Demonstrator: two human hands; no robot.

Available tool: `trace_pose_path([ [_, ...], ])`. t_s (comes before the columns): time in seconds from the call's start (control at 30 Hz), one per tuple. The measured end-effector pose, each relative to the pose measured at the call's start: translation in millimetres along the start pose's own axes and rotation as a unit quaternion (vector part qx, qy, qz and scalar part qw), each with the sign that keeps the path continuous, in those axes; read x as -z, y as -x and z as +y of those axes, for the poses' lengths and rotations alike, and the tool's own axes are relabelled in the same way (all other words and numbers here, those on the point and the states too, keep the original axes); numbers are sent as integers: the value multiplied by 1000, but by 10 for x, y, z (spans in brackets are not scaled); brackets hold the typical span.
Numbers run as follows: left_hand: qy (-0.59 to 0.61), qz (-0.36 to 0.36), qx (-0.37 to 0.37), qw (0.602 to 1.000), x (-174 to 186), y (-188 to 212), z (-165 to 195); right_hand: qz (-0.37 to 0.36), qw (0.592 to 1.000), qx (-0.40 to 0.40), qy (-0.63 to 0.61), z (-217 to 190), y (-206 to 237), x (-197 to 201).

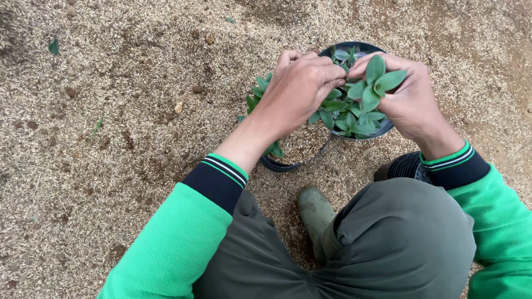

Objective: The person sits on a straw-covered floor and sorts green leaves by hand. They pick up leaves from a black bowl, separate them, and place them into a second black bowl.

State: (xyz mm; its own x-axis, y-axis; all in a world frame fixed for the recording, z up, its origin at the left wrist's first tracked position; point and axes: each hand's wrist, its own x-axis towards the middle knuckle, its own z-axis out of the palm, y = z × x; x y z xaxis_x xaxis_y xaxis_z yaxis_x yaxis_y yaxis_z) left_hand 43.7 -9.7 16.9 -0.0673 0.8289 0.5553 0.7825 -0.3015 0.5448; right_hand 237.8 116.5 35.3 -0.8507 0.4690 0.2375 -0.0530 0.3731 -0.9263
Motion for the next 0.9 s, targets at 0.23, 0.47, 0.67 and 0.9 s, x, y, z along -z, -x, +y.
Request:
trace_pose_path([
  [0.23, 1, -36, 18, 999, -27, 1, -54, -10, 994, -24, 103, -156, -10, 7],
  [0.47, -6, -70, 58, 996, -67, 7, -97, 2, 982, -74, 174, -147, -9, 37],
  [0.67, -24, -94, 79, 992, -62, 26, -152, 1, 965, -52, 258, -111, -26, 45],
  [0.9, -121, -213, 115, 963, -101, 48, -204, -158, 909, 84, 377, -116, -89, -179],
])
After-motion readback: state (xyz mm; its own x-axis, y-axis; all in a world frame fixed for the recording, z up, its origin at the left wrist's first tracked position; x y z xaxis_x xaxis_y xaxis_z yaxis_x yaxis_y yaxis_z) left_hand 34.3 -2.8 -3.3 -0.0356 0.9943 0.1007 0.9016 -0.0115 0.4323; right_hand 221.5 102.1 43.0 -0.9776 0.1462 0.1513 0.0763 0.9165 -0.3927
